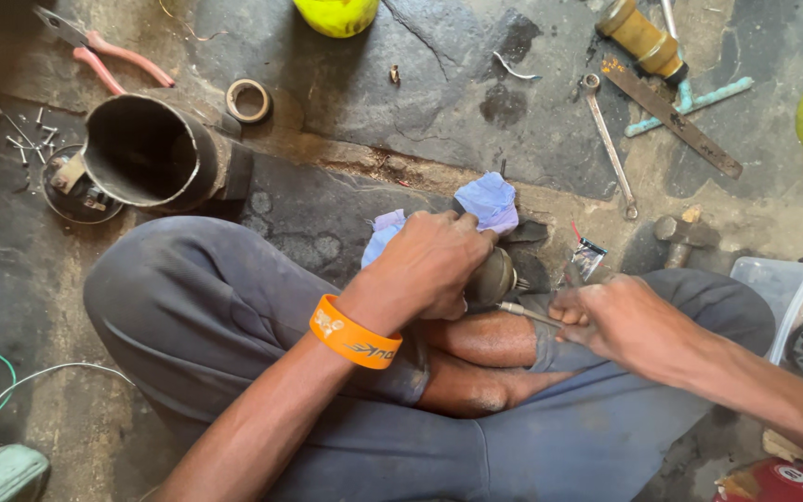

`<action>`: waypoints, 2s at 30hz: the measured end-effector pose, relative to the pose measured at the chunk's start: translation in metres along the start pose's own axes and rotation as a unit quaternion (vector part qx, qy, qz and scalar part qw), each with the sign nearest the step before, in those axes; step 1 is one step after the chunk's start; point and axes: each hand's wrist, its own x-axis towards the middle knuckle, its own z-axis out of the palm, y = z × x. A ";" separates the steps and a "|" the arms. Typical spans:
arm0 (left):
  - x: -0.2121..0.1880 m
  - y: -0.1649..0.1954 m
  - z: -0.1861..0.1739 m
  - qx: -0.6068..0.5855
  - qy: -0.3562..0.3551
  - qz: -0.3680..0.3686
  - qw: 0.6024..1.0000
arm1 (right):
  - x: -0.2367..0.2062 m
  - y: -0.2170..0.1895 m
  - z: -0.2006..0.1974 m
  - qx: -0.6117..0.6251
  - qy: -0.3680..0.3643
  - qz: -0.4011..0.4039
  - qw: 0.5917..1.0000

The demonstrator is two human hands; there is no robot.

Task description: The person sits on the workshop floor and works on a starter motor held in their lap over a cloth. They unscrew the solenoid terminal by hand, use pliers and a screwdriver to remove components, wipe the housing and parts with a rag, and fit the armature into the housing.

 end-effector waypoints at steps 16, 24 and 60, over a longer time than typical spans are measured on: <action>0.000 -0.002 0.005 0.023 -0.021 -0.008 0.999 | -0.002 -0.011 -0.024 -0.028 -0.070 -0.100 0.992; 0.000 -0.005 0.002 0.034 -0.013 -0.012 0.999 | 0.002 -0.009 -0.020 -0.001 -0.054 -0.083 0.995; 0.002 -0.007 0.002 0.018 -0.009 -0.023 1.000 | 0.008 0.000 -0.015 0.009 -0.010 -0.066 0.998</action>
